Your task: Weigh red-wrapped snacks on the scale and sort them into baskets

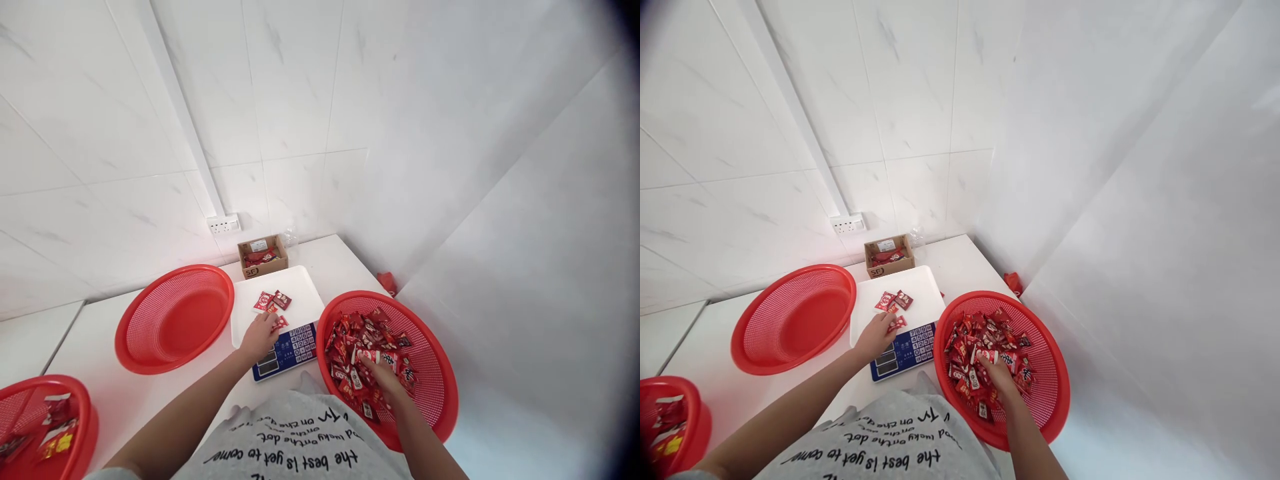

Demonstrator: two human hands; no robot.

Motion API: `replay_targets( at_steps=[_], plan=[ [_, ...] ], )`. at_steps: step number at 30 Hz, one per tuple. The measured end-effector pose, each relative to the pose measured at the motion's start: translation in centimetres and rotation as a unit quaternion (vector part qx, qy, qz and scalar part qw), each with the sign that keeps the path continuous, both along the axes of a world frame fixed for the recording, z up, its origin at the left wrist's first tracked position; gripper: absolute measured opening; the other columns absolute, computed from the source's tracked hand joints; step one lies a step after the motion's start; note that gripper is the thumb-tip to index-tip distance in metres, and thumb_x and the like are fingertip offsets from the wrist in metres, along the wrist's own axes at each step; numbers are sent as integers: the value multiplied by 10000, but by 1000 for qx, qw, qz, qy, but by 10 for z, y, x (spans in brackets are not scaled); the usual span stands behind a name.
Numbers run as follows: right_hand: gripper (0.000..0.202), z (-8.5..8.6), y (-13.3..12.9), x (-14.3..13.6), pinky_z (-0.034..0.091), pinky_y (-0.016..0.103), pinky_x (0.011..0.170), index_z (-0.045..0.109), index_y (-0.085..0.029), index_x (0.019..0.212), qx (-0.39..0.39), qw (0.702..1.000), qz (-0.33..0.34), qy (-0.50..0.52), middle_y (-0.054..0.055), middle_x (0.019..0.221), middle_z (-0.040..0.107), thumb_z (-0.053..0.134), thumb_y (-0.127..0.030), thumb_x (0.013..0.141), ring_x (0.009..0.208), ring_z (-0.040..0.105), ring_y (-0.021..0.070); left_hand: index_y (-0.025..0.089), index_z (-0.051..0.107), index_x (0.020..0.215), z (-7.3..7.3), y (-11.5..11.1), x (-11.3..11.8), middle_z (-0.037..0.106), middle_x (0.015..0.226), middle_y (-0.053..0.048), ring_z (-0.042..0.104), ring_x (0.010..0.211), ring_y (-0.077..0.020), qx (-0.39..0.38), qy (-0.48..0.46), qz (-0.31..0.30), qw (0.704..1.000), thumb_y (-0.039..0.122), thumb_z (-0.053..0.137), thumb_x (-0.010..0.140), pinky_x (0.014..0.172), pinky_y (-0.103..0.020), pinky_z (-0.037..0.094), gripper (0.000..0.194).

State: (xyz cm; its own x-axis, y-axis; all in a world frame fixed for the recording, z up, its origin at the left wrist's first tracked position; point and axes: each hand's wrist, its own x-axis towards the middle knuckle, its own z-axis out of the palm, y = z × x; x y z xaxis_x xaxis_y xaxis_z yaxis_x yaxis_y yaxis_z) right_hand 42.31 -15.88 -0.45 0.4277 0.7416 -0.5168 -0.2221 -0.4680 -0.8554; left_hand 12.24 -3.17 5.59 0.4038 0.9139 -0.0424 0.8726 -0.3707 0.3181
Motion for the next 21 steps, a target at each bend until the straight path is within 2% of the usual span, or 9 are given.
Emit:
replay_targets(
  at_steps=[2, 5, 8, 11, 16, 19, 21],
  plan=[
    [376, 2, 0, 0, 502, 414, 908, 671, -220, 888, -16, 1000, 2, -2, 86, 1001, 735, 769, -383, 563, 1057, 628, 331, 207, 561, 996, 7, 3, -17, 614, 1019, -69, 567, 985, -213, 25, -5, 44, 999, 194, 483, 823, 853, -315, 442, 191],
    [350, 2, 2, -1, 508, 415, 899, 669, -222, 872, -14, 1000, 10, 9, 81, 1008, 732, 757, -379, 573, 1044, 634, 325, 174, 550, 1050, 18, 10, -48, 595, 1047, -123, 550, 1010, -270, 72, 3, 130, 989, 213, 429, 845, 883, -386, 431, 241],
    [360, -2, 4, 0, 490, 422, 924, 657, -212, 865, -11, 1000, 1, 5, 83, 1008, 730, 757, -382, 564, 1038, 637, 313, 132, 521, 1157, 21, 16, -69, 541, 1191, -180, 509, 1111, -317, 122, 17, 188, 974, 201, 415, 843, 945, -442, 400, 338],
    [374, -4, 4, 1, 479, 417, 934, 652, -200, 870, -9, 1000, -1, 8, 94, 1013, 727, 760, -384, 562, 1030, 641, 304, 121, 487, 1241, 10, 19, -70, 486, 1313, -182, 445, 1227, -312, 123, 18, 147, 981, 258, 429, 869, 1024, -440, 360, 401],
    [430, 0, 2, 1, 488, 425, 909, 661, -194, 926, -22, 1000, 3, 5, 99, 1065, 713, 768, -402, 565, 1041, 632, 317, 174, 386, 1373, -12, 29, -34, 395, 1439, -144, 350, 1337, -288, 34, 19, 47, 998, 335, 471, 878, 1073, -436, 328, 527],
    [382, 3, 2, 1, 486, 417, 910, 674, -199, 874, -31, 999, -4, -7, 96, 1042, 721, 769, -395, 560, 1026, 635, 325, 199, 368, 1398, -13, 36, -13, 337, 1478, -135, 293, 1365, -300, 7, 43, -3, 999, 321, 483, 877, 1081, -442, 310, 547],
    [343, 3, 3, 1, 488, 409, 907, 681, -198, 826, -24, 1000, -10, -7, 96, 992, 734, 771, -379, 549, 1004, 643, 330, 215, 425, 1362, -11, 41, -6, 361, 1459, -131, 324, 1339, -311, 3, 56, -22, 998, 287, 487, 874, 1060, -451, 326, 498]
  ],
)
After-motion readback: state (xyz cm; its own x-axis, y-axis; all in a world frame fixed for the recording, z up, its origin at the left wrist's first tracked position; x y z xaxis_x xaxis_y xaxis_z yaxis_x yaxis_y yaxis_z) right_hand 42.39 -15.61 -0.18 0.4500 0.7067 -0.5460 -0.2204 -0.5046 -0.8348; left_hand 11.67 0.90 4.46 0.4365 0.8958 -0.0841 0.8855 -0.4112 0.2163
